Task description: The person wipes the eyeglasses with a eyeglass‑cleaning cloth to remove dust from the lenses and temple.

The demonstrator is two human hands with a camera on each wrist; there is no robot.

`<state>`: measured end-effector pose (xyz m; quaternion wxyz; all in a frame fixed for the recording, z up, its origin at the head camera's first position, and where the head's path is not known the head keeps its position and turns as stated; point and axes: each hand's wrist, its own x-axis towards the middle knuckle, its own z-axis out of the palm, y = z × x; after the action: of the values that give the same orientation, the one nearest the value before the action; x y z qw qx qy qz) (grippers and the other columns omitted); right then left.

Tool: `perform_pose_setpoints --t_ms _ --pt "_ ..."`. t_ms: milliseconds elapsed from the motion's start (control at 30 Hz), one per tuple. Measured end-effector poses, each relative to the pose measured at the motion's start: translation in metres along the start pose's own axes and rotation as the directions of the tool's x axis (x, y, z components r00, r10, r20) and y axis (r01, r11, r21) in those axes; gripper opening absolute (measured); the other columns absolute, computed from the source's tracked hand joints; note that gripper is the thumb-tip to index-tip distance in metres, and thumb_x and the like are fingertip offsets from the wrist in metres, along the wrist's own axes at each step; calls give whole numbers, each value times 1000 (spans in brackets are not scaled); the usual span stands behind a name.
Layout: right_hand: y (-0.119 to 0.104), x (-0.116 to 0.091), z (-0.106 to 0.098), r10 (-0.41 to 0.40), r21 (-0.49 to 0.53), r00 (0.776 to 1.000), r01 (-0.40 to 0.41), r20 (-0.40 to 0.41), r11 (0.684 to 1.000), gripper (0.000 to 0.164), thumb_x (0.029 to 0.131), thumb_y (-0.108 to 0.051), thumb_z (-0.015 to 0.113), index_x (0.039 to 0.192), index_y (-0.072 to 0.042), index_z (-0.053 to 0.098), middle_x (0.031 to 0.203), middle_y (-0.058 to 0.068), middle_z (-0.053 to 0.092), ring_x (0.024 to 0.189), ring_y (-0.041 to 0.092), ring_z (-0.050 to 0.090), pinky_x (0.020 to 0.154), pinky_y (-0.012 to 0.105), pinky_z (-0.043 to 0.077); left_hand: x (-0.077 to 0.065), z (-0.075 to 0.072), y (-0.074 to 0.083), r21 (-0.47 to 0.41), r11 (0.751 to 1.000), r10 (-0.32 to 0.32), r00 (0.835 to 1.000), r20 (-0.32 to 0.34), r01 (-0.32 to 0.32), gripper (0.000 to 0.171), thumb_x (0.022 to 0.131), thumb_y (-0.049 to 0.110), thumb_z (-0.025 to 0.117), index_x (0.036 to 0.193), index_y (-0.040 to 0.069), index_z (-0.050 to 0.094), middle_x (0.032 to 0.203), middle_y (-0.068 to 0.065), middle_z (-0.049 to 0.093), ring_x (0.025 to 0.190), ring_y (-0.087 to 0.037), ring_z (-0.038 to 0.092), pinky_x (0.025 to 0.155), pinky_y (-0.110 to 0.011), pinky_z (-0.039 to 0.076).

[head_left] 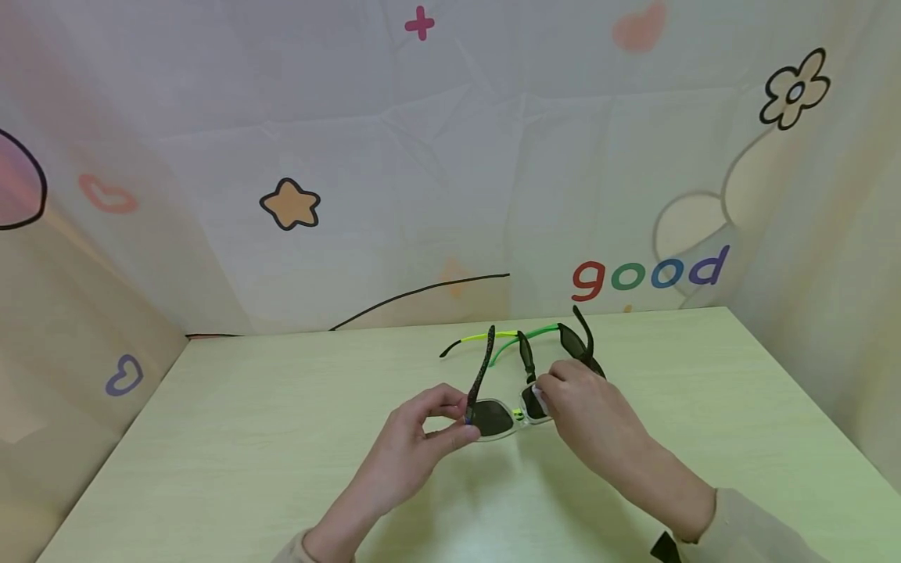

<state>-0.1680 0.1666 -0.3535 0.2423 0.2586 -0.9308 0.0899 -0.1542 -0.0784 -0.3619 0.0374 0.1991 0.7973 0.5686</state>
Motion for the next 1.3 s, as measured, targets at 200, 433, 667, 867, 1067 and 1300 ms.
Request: perform_pose_setpoints --t_ms 200,433,667,867,1067,1300 --pt "3 -4 0 -68 -51 997 66 -43 997 13 82 1 84 87 -7 75 85 3 66 83 21 60 51 31 57 2 -2 -4 2 999 -40 999 -28 41 16 93 20 79 105 17 69 107 4 69 110 -19 63 87 -38 55" --pt "17 -4 -4 -308 -94 930 295 -201 951 34 68 14 85 95 -4 76 89 6 71 83 24 59 62 33 56 4 -6 -6 -1 996 -84 995 -49 85 20 95 19 76 113 12 68 110 1 70 112 -19 64 94 -44 53" --pt "34 -2 -9 -455 -117 832 442 -317 889 26 81 13 64 99 -1 76 93 9 72 84 29 60 65 39 51 3 -9 -6 1 996 -93 994 -55 93 20 96 21 75 111 12 66 111 -3 69 110 -19 64 93 -45 53" --pt "46 0 -12 -566 -198 785 531 -252 824 44 110 -2 34 101 -1 76 99 10 73 89 30 62 72 42 53 2 -12 -6 -18 996 -85 995 -43 85 14 99 20 72 108 14 64 108 -2 70 105 -18 67 91 -44 53" --pt "51 -2 -9 -592 -216 786 556 -177 803 55 114 -7 21 106 0 75 102 11 72 91 28 62 72 40 51 1 -14 -6 -30 997 -77 997 -30 76 11 100 18 70 108 15 63 109 -4 72 103 -17 69 93 -45 51" --pt "51 -2 -7 -588 -215 804 561 -85 799 62 113 -10 14 109 0 75 108 10 71 97 27 62 71 37 49 2 -18 -6 24 998 -57 998 -39 58 8 102 18 68 108 16 62 107 -2 73 101 -17 70 93 -47 52"
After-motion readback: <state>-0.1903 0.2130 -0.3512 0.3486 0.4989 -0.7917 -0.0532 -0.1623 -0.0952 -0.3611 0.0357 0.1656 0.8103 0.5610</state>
